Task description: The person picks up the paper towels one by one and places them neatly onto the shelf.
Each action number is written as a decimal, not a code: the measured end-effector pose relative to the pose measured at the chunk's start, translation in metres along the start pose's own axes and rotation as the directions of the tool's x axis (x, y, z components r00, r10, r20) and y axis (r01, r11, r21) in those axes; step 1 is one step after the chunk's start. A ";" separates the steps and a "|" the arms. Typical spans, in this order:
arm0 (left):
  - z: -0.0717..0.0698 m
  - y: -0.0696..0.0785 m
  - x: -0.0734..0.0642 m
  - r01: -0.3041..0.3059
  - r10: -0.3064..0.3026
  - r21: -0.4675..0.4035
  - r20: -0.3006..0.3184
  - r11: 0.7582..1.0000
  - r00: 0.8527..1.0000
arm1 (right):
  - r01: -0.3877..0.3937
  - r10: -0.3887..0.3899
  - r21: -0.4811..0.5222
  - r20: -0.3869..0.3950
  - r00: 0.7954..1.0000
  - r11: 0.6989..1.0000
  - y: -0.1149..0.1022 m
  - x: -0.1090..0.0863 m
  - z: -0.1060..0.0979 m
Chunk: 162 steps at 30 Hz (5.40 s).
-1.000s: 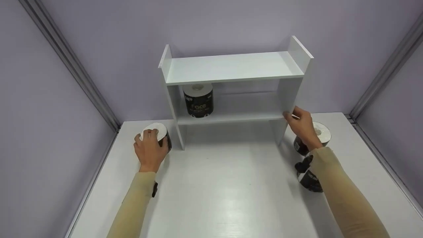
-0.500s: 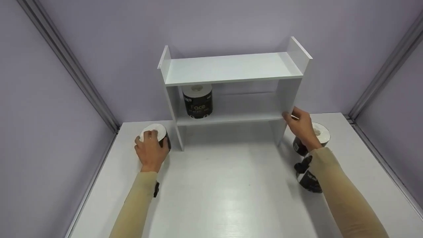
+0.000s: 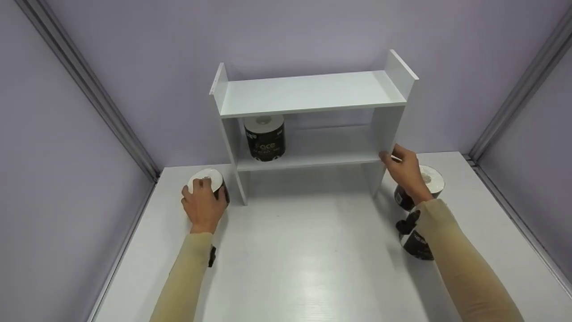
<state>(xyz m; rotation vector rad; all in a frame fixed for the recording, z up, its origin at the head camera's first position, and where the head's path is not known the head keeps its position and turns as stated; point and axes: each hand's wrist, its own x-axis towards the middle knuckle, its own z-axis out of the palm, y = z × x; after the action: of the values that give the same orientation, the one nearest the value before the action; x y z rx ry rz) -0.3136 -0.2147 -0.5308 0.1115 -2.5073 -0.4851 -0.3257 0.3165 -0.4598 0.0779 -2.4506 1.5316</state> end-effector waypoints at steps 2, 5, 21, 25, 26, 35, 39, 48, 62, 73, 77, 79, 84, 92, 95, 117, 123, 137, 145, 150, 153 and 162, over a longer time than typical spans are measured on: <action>-0.002 0.000 0.000 0.002 -0.002 -0.001 0.012 1.000 1.000 | -0.005 0.005 -0.006 -0.003 1.000 1.000 0.001 0.001 0.000; -0.004 -0.001 0.000 -0.003 0.003 -0.010 0.024 1.000 1.000 | -0.013 0.013 -0.016 -0.004 1.000 1.000 0.001 0.002 0.001; -0.010 -0.015 -0.007 -0.138 0.137 -0.013 -0.036 0.990 0.990 | -0.048 0.048 -0.009 0.026 0.999 0.999 -0.001 0.002 -0.001; -0.012 -0.017 -0.007 -0.151 0.150 -0.026 -0.028 0.988 0.988 | -0.028 0.028 -0.008 0.009 1.000 1.000 -0.002 0.002 -0.001; -0.013 -0.018 -0.007 -0.151 0.150 -0.030 -0.024 0.988 0.988 | -0.023 0.023 -0.009 0.005 1.000 1.000 -0.002 0.002 -0.001; -0.006 -0.018 -0.009 -0.065 0.066 -0.077 0.000 0.995 0.998 | -0.025 0.025 -0.014 -0.005 1.000 1.000 -0.002 0.004 -0.001; 0.002 -0.017 -0.013 -0.027 0.025 -0.094 -0.028 0.995 0.999 | -0.036 0.036 -0.013 -0.005 0.999 0.999 -0.002 0.003 -0.001; 0.009 -0.016 -0.014 0.014 -0.020 -0.132 -0.047 0.991 0.999 | -0.041 0.041 -0.010 0.004 0.999 0.999 0.000 0.002 0.001; 0.006 -0.017 -0.010 -0.035 0.021 -0.207 -0.069 0.978 0.997 | -0.001 0.001 -0.019 -0.002 1.000 1.000 0.002 0.003 0.001; 0.001 -0.013 -0.012 -0.019 0.014 -0.201 -0.025 0.979 1.000 | -0.020 0.020 -0.007 0.009 1.000 1.000 0.000 0.002 0.000; -0.002 -0.012 -0.012 -0.028 0.026 -0.198 -0.016 0.980 1.000 | -0.018 0.018 -0.014 0.010 1.000 1.000 0.000 0.002 -0.001; -0.003 -0.012 -0.012 -0.043 0.039 -0.197 -0.022 0.980 0.999 | -0.019 0.019 -0.015 0.008 1.000 1.000 0.000 0.002 -0.001; -0.005 -0.012 -0.012 -0.096 0.082 -0.204 -0.079 0.974 0.994 | -0.011 0.011 -0.009 0.007 1.000 1.000 -0.001 0.001 -0.001; -0.011 -0.009 -0.013 -0.161 0.132 -0.211 -0.141 0.964 0.981 | -0.013 0.014 -0.034 0.015 1.000 0.999 -0.001 0.000 -0.002; -0.014 -0.007 -0.013 -0.167 0.141 -0.200 -0.140 0.965 0.980 | -0.011 0.011 -0.038 0.013 1.000 0.999 -0.001 0.001 -0.002; -0.029 0.007 -0.016 -0.231 0.204 -0.170 -0.165 0.958 0.965 | -0.015 0.015 -0.018 0.030 0.999 1.000 -0.001 -0.001 -0.002; -0.037 0.013 -0.018 -0.228 0.200 -0.176 -0.159 0.958 0.967 | -0.025 0.026 -0.026 0.026 0.999 0.999 -0.003 -0.001 -0.001; -0.055 0.024 -0.016 -0.230 0.200 -0.198 -0.156 0.953 0.967 | -0.021 0.022 -0.026 0.017 1.000 0.999 -0.002 0.000 -0.002; -0.071 0.030 -0.014 -0.252 0.227 -0.204 -0.139 0.946 0.964 | -0.005 0.006 -0.023 0.016 1.000 1.000 -0.001 -0.001 0.001; -0.077 0.032 -0.014 -0.245 0.223 -0.207 -0.120 0.947 0.967 | 0.002 -0.001 -0.035 0.012 1.000 0.999 -0.001 0.000 0.001; -0.080 0.035 -0.015 -0.241 0.221 -0.213 -0.113 0.947 0.969 | -0.008 0.008 -0.041 0.013 1.000 0.999 -0.002 0.001 0.000; -0.092 0.046 -0.014 -0.255 0.234 -0.218 -0.117 0.942 0.965 | -0.023 0.023 -0.029 0.022 0.999 0.999 -0.002 0.001 -0.001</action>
<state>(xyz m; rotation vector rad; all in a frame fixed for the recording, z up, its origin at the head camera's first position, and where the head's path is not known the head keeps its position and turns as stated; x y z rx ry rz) -0.2497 -0.1985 -0.4503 -0.2612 -2.3164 -0.6483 -0.3260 0.3164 -0.4570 0.0620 -2.4981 1.5128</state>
